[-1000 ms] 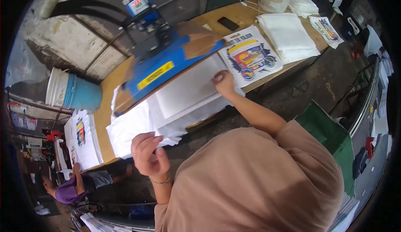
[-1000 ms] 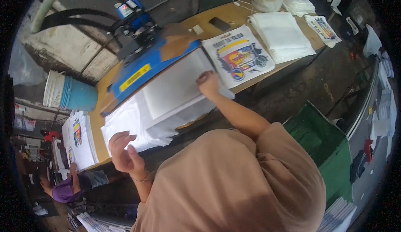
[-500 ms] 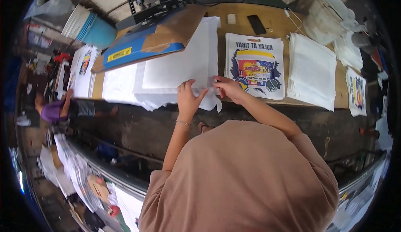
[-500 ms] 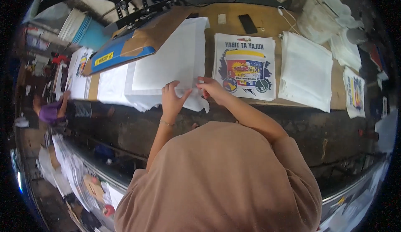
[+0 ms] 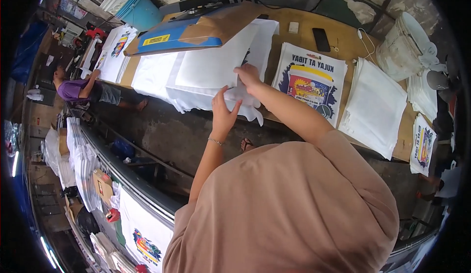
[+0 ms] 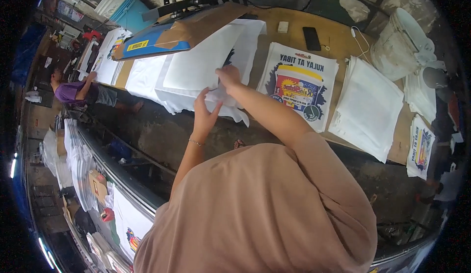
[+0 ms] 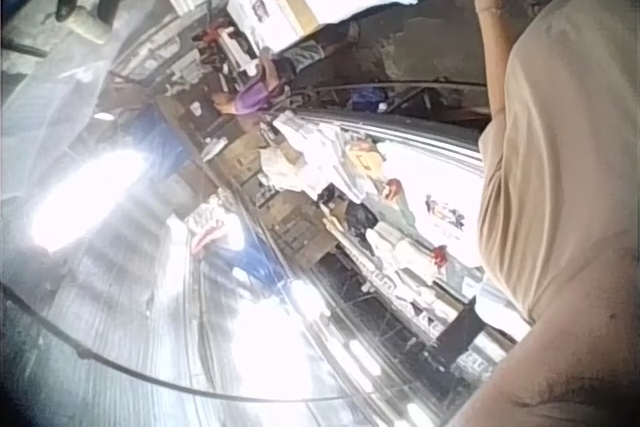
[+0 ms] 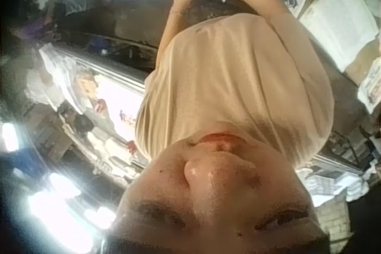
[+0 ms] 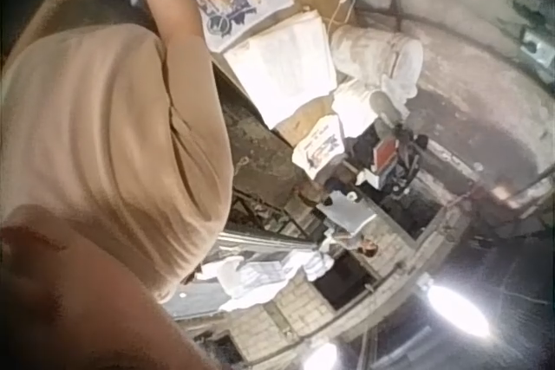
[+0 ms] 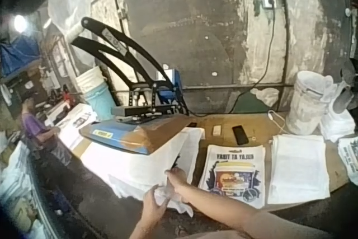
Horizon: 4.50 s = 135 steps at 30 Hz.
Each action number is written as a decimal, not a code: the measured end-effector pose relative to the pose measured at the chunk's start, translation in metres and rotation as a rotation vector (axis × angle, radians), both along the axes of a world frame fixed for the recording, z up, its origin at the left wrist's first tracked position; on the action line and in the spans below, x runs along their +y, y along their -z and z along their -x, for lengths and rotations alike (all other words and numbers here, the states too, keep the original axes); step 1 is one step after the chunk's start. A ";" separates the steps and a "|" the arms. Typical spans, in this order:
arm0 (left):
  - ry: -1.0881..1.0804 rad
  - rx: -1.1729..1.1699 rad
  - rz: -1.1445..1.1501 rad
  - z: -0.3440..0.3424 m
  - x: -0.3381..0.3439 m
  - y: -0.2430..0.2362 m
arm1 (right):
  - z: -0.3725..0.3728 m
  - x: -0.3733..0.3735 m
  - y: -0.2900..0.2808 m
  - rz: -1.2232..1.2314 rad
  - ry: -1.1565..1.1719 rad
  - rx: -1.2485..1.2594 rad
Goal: Printing graphics onto t-shirts using a heat-press machine and folding them.
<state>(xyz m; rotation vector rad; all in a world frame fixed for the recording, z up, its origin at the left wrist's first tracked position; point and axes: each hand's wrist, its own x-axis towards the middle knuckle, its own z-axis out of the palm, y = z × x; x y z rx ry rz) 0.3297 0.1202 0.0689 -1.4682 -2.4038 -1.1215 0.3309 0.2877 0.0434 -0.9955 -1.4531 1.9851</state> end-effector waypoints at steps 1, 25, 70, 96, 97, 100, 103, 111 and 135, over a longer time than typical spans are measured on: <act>-0.038 -0.052 -0.009 -0.005 -0.005 -0.004 | -0.002 0.007 -0.001 0.076 0.061 0.092; 0.173 -0.199 0.264 -0.026 -0.097 0.086 | -0.598 0.220 0.033 -0.863 1.041 -0.237; -0.530 -1.192 -0.122 0.348 -0.094 0.119 | -0.109 -0.075 0.101 0.455 0.023 0.118; -1.034 0.265 -1.885 0.056 -0.587 -0.146 | 0.310 -0.313 -0.227 0.134 -0.522 0.874; -1.118 0.404 -1.842 0.026 -0.591 -0.158 | 0.336 -0.347 -0.236 0.062 -0.571 0.914; -1.314 0.725 -1.680 -0.060 -0.592 -0.191 | 0.398 -0.459 -0.262 -0.273 -0.639 0.991; -1.649 0.953 -1.360 -0.120 -0.595 -0.229 | 0.439 -0.580 -0.296 -0.635 -0.856 1.348; -2.077 0.864 -0.811 -0.184 -0.665 -0.303 | 0.399 -0.901 -0.339 -0.078 -1.785 1.240; -2.070 0.760 -1.334 -0.268 -0.847 -0.272 | 0.284 -1.117 -0.277 0.531 -2.205 0.886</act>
